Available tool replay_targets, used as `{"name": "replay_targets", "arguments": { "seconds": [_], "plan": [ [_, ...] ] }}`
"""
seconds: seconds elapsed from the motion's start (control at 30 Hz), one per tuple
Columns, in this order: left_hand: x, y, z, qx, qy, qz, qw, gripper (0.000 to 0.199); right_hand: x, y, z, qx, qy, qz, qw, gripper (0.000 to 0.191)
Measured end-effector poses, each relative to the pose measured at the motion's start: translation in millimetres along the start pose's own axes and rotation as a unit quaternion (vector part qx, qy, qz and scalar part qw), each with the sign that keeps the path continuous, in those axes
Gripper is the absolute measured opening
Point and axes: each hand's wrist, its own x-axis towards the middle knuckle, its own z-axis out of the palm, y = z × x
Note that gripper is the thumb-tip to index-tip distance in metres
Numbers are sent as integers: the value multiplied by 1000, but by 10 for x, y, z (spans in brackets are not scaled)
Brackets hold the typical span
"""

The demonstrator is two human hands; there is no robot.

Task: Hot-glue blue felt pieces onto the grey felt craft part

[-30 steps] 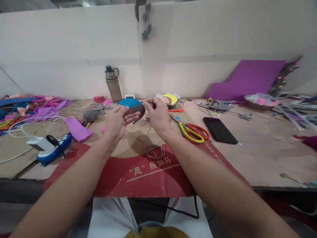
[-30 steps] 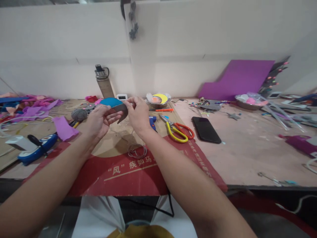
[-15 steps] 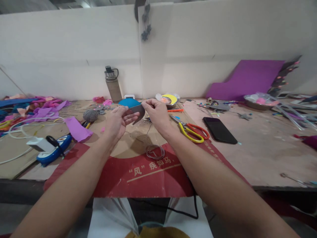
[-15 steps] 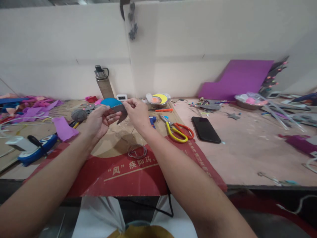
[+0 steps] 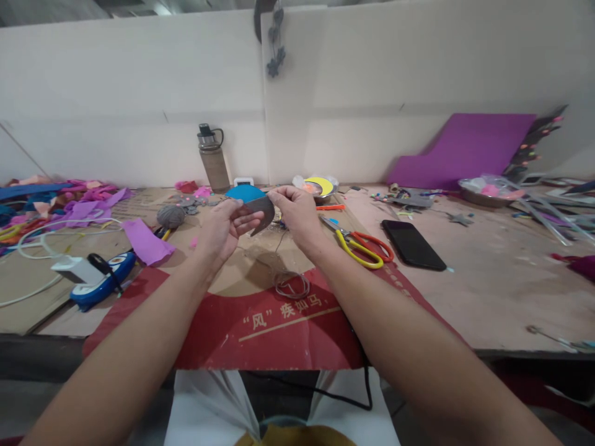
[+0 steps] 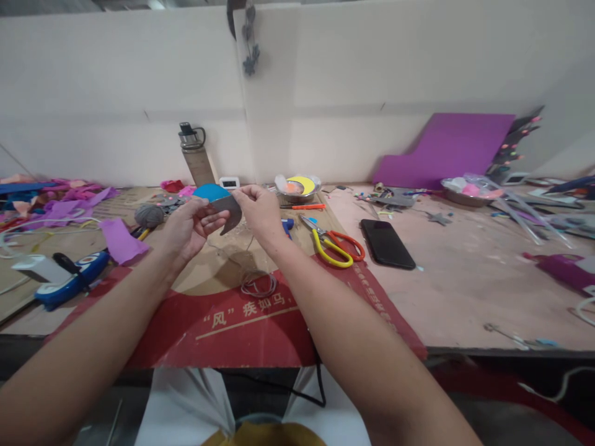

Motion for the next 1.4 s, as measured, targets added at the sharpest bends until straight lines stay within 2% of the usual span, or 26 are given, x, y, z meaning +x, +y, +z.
{"name": "replay_targets", "arguments": {
  "seconds": [0.33, 0.57, 0.67, 0.77, 0.97, 1.07, 1.27, 1.4],
  "plan": [
    [22, 17, 1, -13, 17, -37, 999, 5, 8, -15, -13, 85, -34, 79, 993, 21],
    [-11, 36, -6, -6, -40, -13, 999, 4, 26, -16, -22, 108, -17, 117, 987, 18],
    [-14, 31, -9, 5, -62, 8, 998, 14, 25, -17, -17, 105, -12, 114, 988, 18],
    [-11, 24, 1, 25, -48, 7, 999, 20, 14, -17, -5, 104, -16, 110, 988, 19],
    [-7, 14, -8, 35, -41, 8, 999, 17, -5, 19, 31, 101, -29, 84, 991, 22],
    [-9, 40, -15, 41, -32, -15, 999, 17, -19, 49, 48, 84, -27, 56, 994, 23],
    [-16, 103, 38, 2, -4, -108, 994, 11, -82, 95, 99, 60, -37, 32, 997, 23],
    [-16, 90, 56, -14, 5, -102, 995, 14, -136, 87, 137, 49, -29, 21, 998, 21]
  ]
}}
